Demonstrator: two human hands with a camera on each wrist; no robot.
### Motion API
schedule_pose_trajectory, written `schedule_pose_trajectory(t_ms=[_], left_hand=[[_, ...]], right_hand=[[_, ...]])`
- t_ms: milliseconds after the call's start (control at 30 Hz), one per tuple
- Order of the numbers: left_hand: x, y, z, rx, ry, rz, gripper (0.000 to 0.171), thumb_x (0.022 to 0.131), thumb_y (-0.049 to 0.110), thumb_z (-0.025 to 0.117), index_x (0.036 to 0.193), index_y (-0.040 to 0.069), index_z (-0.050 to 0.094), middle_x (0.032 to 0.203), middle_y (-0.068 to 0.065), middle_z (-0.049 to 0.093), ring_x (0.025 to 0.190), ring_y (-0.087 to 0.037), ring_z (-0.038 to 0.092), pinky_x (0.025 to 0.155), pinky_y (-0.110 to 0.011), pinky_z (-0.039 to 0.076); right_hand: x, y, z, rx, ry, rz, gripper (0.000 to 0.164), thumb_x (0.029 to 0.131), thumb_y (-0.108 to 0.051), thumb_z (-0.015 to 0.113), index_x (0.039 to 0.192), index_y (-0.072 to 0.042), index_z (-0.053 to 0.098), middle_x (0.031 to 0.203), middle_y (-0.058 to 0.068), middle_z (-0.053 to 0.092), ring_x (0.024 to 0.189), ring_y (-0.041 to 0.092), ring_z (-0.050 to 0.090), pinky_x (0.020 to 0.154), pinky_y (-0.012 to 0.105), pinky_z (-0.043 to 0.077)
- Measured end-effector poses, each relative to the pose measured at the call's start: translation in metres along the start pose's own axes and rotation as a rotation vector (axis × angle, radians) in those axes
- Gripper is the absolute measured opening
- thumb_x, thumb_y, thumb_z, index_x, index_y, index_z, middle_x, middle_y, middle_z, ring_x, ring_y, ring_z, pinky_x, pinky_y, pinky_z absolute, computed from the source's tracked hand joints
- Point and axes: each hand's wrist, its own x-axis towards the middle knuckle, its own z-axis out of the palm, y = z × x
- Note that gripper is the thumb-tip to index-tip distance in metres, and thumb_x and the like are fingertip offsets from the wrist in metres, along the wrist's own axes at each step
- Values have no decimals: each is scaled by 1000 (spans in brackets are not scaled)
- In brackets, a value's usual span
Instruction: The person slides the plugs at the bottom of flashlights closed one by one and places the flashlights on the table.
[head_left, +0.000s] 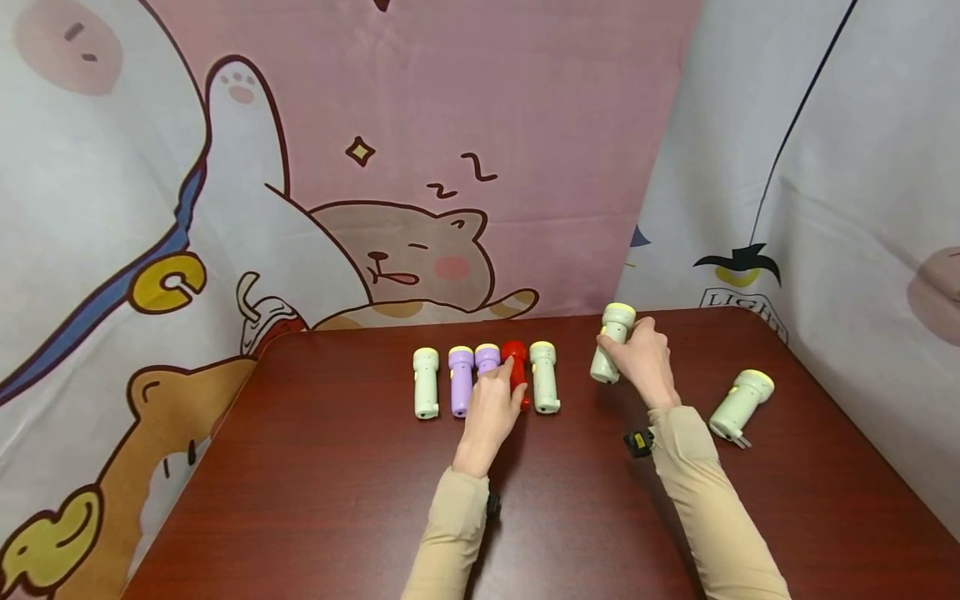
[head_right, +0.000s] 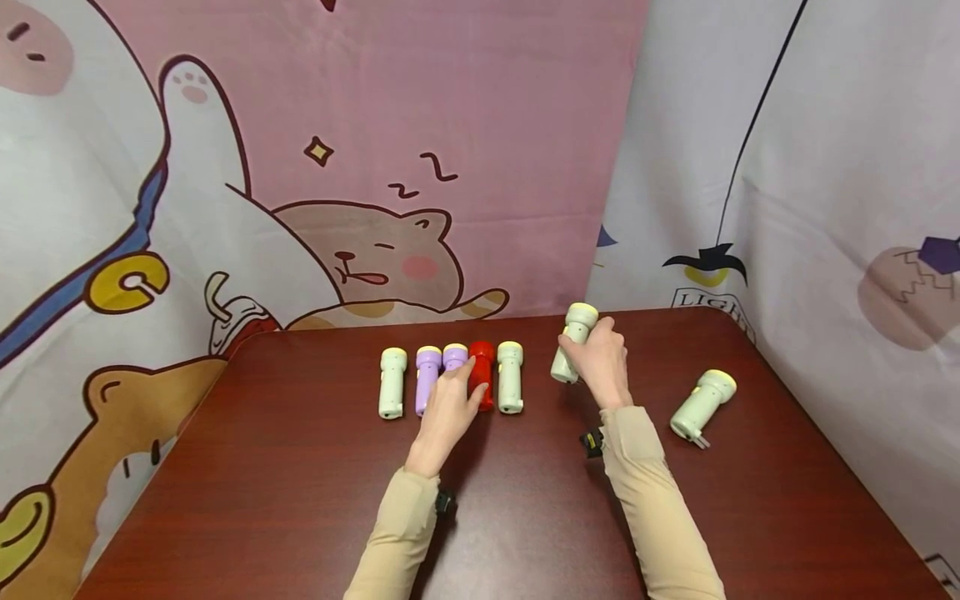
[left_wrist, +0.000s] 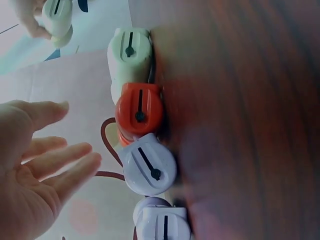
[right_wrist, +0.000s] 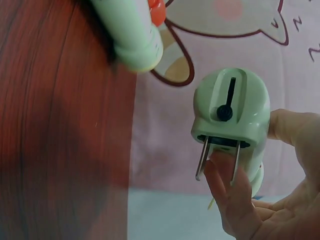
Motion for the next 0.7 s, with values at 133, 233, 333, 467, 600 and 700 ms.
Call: schedule_pose_trajectory(t_ms=[133,233,333,467,600,700], left_hand=[[-1,3,-1,-63,-14,35,51,85,20,71,127,-4,56,120,-19,65,108,-28,65,90,-36,53],[-1,6,-1,-99,-19,59,56,85,23,71,131,-4,53,125,-18,62,115,-27,62,95,-35,51],[-1,10,-1,-118,-24,81,61,83,26,72,133,-2,51,127,-17,61,117,-26,61,97,-34,49],[-2,14,-2,-127,-49,108,65,82,30,73,134,-1,50,129,-17,61,118,-26,60,100,-34,48],[-3,20,-2,-124,-71,128,68,80,33,74,134,-1,50,128,-17,61,116,-27,61,98,-34,49],[-4,23,-1,-131,-69,143,68,80,34,74,133,-2,51,126,-16,62,112,-26,63,96,-33,50]], right_hand=[[-7,-9,5,7,-14,-19,59,84,-41,63,114,6,42,93,21,56,79,33,62,56,31,48],[-13,-16,9,13,-17,-36,58,85,-41,63,113,5,43,92,20,56,78,33,62,57,31,48],[-17,-21,13,17,-16,-56,57,84,-40,64,112,5,44,90,20,57,77,32,62,57,32,47],[-22,-26,20,17,-8,-80,56,84,-40,65,111,5,45,88,19,58,74,31,61,57,32,47],[-26,-31,25,18,-1,-103,56,84,-40,65,111,5,46,87,18,59,72,30,61,56,31,47],[-30,-35,27,23,-1,-117,55,84,-39,65,112,5,46,87,18,60,70,29,62,54,30,47]])
